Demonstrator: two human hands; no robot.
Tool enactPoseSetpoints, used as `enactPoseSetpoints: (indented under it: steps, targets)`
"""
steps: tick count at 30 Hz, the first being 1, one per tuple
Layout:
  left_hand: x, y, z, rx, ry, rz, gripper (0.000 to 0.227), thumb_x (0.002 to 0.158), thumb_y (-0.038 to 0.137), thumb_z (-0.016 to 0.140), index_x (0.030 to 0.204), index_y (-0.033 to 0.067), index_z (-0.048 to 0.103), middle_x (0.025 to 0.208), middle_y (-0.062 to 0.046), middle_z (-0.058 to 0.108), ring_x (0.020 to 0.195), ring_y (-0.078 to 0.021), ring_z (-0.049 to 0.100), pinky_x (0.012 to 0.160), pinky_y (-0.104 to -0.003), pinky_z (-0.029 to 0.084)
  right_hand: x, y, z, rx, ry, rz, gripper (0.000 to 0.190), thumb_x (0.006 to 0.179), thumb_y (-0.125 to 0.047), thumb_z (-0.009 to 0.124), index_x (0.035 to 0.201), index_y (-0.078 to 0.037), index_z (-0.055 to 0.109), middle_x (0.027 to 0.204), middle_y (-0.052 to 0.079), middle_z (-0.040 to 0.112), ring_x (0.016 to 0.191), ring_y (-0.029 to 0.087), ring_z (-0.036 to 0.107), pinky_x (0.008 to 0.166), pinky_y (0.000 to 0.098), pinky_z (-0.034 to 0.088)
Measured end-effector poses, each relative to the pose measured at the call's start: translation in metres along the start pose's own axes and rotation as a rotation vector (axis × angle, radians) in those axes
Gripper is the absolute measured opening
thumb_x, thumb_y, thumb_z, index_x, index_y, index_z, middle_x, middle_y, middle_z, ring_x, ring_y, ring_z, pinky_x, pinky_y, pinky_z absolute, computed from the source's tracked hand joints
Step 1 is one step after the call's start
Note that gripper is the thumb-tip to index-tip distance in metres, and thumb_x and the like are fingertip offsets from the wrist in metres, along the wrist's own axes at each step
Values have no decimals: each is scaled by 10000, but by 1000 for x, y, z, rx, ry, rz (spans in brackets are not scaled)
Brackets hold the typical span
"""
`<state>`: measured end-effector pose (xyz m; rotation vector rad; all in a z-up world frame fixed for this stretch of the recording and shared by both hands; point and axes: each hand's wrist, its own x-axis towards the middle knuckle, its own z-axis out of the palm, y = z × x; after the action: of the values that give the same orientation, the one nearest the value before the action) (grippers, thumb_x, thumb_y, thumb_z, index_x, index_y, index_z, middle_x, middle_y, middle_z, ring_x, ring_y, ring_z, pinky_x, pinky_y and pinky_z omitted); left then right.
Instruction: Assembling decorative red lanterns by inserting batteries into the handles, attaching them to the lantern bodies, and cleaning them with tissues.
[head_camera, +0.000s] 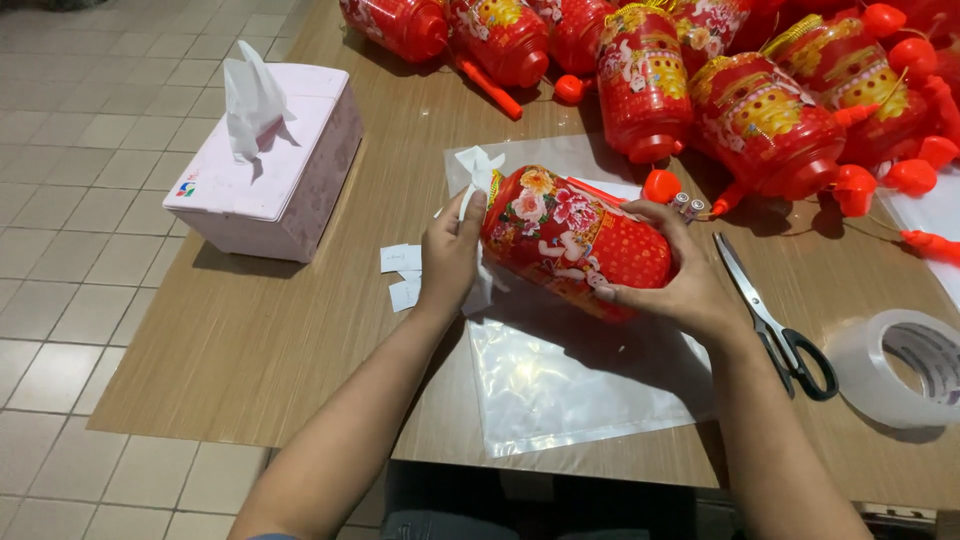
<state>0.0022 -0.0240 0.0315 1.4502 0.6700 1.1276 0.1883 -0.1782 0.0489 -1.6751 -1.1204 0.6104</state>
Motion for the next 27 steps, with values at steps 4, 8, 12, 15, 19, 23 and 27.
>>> enactPoseSetpoints:
  steps: [4,8,12,15,19,23,27]
  targets:
    - [5,-10,-7,81,37,44,354,1009,352,629,1232,96,729,1068,-169,772,1114,-209,663,948,-425,543,-3,-4,-1,-6,8,15,1010,519,-112,951,1428,-162,513,1361,330,518,1332,580,458,1056,704,368]
    - [26,-24,-20,-146,130,-3,350,1003,345,640,1184,58,725,1028,-116,771,931,-151,722,800,-309,605,-2,-11,4,25,70,27,984,559,-165,953,1433,-185,502,1383,303,517,1338,544,466,1058,677,378]
    - [40,-35,-46,-192,281,47,314,1050,282,557,1224,37,646,1140,-137,736,968,-182,738,785,-249,615,-3,-12,6,70,191,23,912,664,-230,919,1451,-165,463,1402,271,507,1352,497,466,1072,647,374]
    - [56,-48,-57,-119,294,205,318,1066,86,431,1382,54,431,1309,-181,597,1020,-258,723,813,-289,627,-5,-24,6,69,230,10,882,699,-244,907,1452,-167,454,1392,302,502,1349,501,466,1078,629,379]
    - [57,-42,-65,-8,332,247,375,1013,66,409,1362,124,532,1024,-60,643,785,-118,689,669,-222,605,-4,-23,7,103,229,-4,882,695,-264,914,1448,-180,462,1383,307,508,1341,501,477,1077,627,386]
    - [68,-56,-76,41,408,323,272,1007,276,568,758,169,543,658,59,473,634,-36,468,652,-203,405,-3,-10,10,208,269,-99,851,736,-248,910,1450,-168,454,1356,300,508,1282,443,522,1025,563,458]
    - [82,-52,-77,116,507,323,593,1020,388,596,495,211,387,444,79,384,455,-47,349,506,-223,293,-4,-9,9,160,257,-125,832,748,-257,909,1445,-149,469,1351,327,504,1282,478,521,1025,598,442]
